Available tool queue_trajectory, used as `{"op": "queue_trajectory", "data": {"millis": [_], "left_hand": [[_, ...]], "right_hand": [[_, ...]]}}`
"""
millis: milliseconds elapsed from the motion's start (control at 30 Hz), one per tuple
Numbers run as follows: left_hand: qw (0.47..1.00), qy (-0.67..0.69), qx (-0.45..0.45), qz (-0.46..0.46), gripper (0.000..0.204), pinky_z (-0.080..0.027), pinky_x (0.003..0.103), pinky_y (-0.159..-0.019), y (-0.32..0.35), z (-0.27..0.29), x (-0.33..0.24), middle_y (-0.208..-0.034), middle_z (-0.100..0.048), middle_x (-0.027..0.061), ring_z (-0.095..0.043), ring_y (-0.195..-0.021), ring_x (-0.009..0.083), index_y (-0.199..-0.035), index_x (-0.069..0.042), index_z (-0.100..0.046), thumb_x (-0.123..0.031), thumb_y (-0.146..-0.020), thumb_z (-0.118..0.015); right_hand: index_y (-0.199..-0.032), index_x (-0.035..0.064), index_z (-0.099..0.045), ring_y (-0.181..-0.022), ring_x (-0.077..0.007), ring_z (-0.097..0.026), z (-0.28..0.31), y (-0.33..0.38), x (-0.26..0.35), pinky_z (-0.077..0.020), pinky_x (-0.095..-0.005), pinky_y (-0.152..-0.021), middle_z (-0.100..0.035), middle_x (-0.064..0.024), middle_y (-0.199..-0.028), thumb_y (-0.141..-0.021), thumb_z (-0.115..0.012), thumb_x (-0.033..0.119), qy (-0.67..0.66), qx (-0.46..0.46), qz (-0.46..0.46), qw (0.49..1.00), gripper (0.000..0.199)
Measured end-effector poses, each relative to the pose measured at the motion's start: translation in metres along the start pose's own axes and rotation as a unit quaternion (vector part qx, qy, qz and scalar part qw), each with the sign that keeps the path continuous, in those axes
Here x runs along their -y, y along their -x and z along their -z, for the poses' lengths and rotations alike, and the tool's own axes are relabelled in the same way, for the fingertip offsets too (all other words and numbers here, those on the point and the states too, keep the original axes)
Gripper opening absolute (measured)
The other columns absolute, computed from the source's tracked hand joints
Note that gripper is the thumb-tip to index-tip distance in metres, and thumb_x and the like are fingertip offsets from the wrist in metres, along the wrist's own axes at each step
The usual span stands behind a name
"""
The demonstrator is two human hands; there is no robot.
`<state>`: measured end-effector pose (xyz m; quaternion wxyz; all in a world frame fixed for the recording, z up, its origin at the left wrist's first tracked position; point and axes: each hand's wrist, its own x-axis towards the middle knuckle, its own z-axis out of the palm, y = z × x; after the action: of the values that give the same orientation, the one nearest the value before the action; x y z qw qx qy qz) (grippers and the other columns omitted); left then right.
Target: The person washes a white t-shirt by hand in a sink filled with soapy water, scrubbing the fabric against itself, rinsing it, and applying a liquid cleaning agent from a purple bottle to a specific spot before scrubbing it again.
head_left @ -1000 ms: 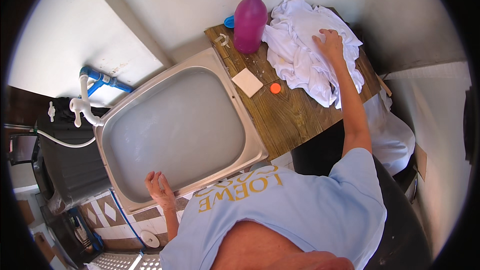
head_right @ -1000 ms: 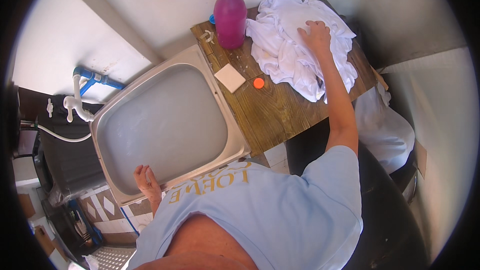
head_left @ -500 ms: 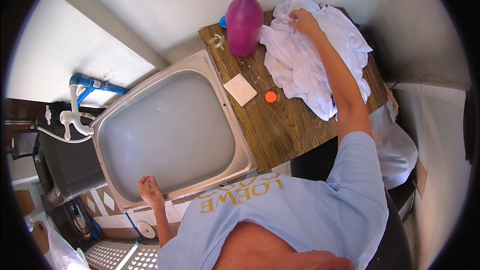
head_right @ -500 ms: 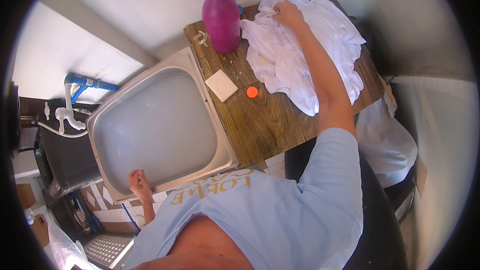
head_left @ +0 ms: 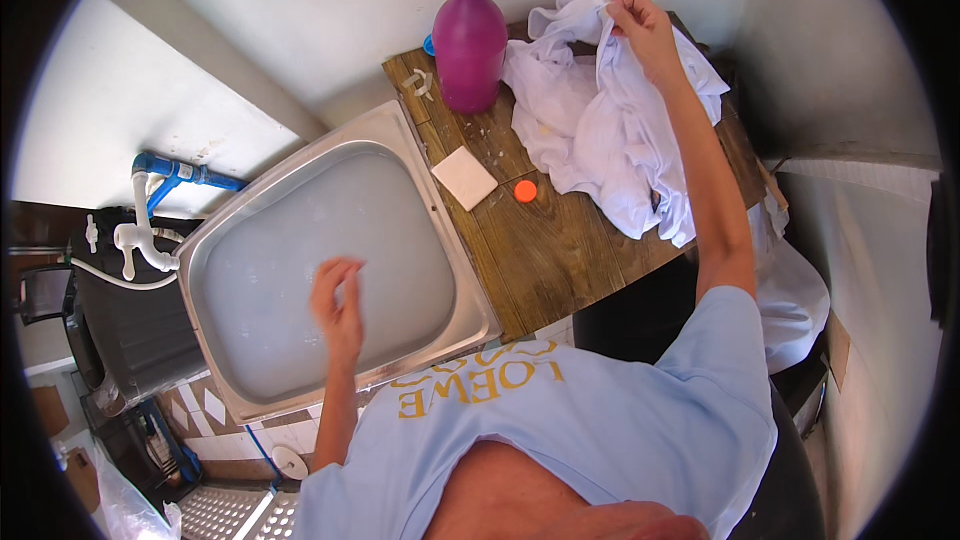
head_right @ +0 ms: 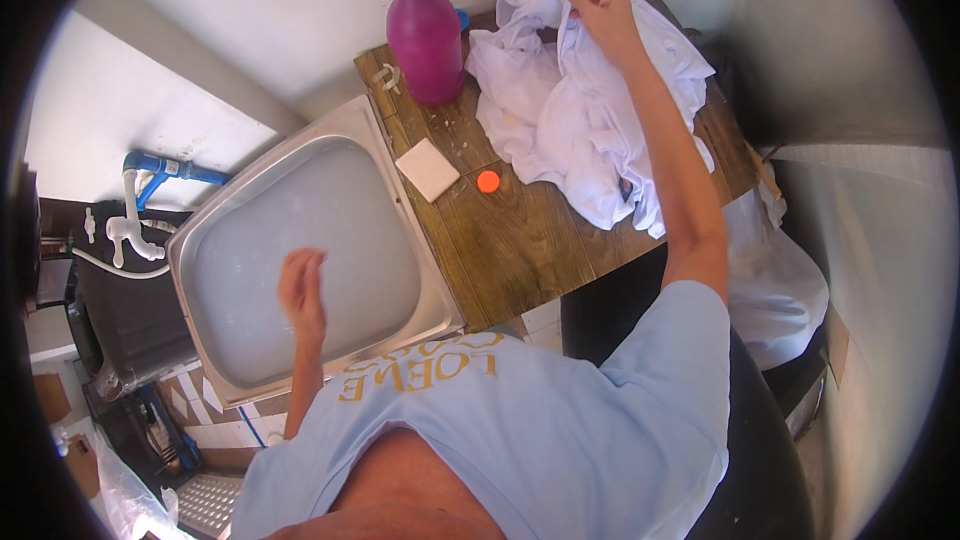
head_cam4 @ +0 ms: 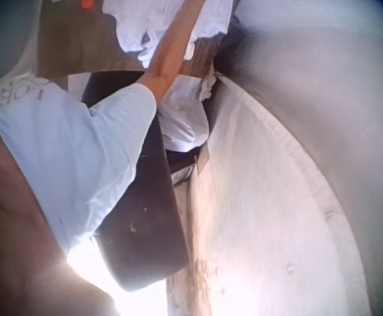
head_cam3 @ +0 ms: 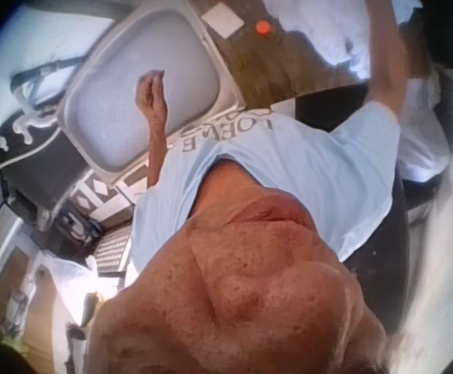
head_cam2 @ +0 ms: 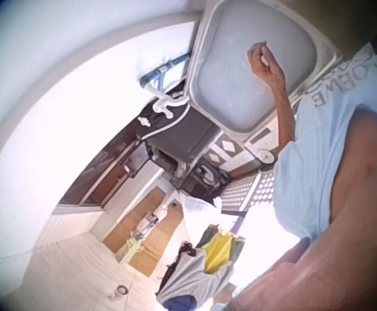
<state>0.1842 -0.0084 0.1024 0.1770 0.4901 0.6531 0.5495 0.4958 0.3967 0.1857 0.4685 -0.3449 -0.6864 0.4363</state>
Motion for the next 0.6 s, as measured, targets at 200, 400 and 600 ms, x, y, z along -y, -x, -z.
{"op": "queue_trajectory", "data": {"millis": [200,400,600], "left_hand": [[0.837,0.446,0.304,0.092,0.042,-0.042,0.031,-0.086,-0.128,-0.224,-0.077,-0.115,-0.056,0.0069,-0.052,-0.101,0.0163,-0.122,-0.001,-0.051,-0.033,-0.096,-0.047],[0.808,0.474,0.141,0.320,0.020,-0.043,0.032,-0.071,-0.195,-0.328,-0.066,-0.094,-0.056,0.0025,-0.055,-0.081,0.0157,-0.091,-0.010,-0.053,-0.028,-0.089,-0.061],[0.806,0.474,0.154,0.320,0.013,-0.045,0.032,-0.062,-0.181,-0.317,-0.029,-0.086,-0.057,0.0035,-0.057,-0.071,0.0170,-0.088,-0.010,-0.052,-0.020,-0.089,-0.060]], "right_hand": [[-0.090,0.0015,-0.062,-0.070,-0.0051,-0.051,-0.009,0.037,-0.009,-0.0427,-0.0205,-0.064,-0.060,0.0011,-0.080,-0.086,-0.063,0.011,0.019,-0.033,0.041,0.998,0.011],[-0.106,0.0019,-0.061,-0.090,-0.0178,-0.060,0.012,0.064,-0.036,-0.0484,-0.0292,-0.077,-0.063,-0.0088,-0.100,-0.083,-0.064,0.011,0.193,-0.069,0.063,0.977,0.026],[-0.099,0.0011,-0.064,-0.083,-0.0221,-0.061,0.028,0.067,-0.055,-0.0487,-0.0317,-0.074,-0.064,-0.0121,-0.094,-0.081,-0.067,0.021,0.370,-0.079,0.082,0.922,0.027]]}}
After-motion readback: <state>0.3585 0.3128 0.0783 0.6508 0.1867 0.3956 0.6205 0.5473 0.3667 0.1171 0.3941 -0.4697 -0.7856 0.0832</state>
